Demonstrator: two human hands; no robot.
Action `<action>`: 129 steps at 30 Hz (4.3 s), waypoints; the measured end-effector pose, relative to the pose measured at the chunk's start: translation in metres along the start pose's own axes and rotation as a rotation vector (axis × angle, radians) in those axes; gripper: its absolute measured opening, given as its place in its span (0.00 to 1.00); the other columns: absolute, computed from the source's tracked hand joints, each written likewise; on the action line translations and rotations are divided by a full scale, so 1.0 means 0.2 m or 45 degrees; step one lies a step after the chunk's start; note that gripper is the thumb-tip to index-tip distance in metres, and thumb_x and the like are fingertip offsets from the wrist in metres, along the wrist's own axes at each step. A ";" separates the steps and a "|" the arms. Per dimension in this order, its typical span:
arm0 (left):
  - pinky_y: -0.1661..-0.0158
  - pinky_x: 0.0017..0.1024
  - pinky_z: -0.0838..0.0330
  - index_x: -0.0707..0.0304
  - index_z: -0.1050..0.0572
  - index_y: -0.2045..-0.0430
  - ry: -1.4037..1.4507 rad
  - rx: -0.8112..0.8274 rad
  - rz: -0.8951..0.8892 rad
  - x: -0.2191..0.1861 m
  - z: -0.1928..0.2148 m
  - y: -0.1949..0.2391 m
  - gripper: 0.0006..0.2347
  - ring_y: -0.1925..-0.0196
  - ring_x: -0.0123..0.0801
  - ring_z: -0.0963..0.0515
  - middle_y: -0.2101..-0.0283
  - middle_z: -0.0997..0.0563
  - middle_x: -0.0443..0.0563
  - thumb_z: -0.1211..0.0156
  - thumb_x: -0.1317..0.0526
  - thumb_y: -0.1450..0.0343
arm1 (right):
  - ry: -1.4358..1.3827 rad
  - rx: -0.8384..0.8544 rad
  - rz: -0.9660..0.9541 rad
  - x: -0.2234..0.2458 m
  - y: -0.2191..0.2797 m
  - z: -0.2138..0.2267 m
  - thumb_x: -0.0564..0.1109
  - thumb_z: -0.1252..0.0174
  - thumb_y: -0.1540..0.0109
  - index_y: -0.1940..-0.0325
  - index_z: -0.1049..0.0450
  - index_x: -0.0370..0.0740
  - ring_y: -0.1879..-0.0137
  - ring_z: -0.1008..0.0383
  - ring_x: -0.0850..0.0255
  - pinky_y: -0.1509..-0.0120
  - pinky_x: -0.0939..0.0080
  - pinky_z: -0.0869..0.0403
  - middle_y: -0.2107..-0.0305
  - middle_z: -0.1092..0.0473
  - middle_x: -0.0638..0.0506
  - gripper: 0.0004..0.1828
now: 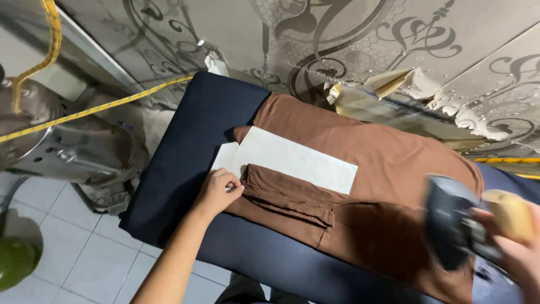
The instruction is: Ironing and neatly folding a brown button-up shirt using an iron and a folding board.
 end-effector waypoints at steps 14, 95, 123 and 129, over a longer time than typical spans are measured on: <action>0.64 0.38 0.27 0.60 0.20 0.83 -0.036 -0.092 0.002 -0.11 0.29 0.04 0.03 0.65 0.49 0.22 0.72 0.20 0.55 0.32 0.69 0.43 | 0.698 0.439 0.495 1.84 0.40 -1.63 0.54 0.41 0.43 0.62 0.25 0.45 0.69 0.21 0.42 0.66 0.43 0.23 0.76 0.24 0.42 0.13; 0.46 0.28 0.26 0.62 0.34 0.39 1.149 0.121 0.581 0.12 -0.30 -1.51 0.25 0.47 0.31 0.22 0.50 0.21 0.53 0.35 0.72 0.31 | -1.184 -0.181 -0.089 -0.48 -0.79 -0.24 0.31 0.35 0.41 0.43 0.37 0.41 0.51 0.22 0.65 0.44 0.64 0.23 0.57 0.23 0.49 0.26; 0.75 0.22 0.38 0.55 0.32 0.36 0.186 0.551 0.384 0.00 -0.02 -0.12 0.33 0.78 0.21 0.37 0.78 0.31 0.42 0.27 0.62 0.39 | 0.253 -0.414 -0.186 -0.21 0.80 -0.34 0.56 0.30 0.46 0.34 0.27 0.52 0.57 0.24 0.54 0.49 0.53 0.28 0.63 0.25 0.47 0.36; 0.72 0.23 0.35 0.54 0.33 0.35 0.251 0.483 0.278 -0.08 0.11 -0.10 0.34 0.75 0.22 0.34 0.75 0.27 0.41 0.26 0.60 0.39 | 0.170 -0.473 -0.210 -0.31 0.88 -0.29 0.60 0.33 0.41 0.35 0.25 0.49 0.55 0.24 0.53 0.45 0.53 0.27 0.60 0.24 0.46 0.32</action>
Point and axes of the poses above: each hand's wrist, its own y-axis away from the middle knuckle, its own z-axis out of the back of the hand, x = y × z, the point moved 9 cm from there along -y, towards the middle knuckle
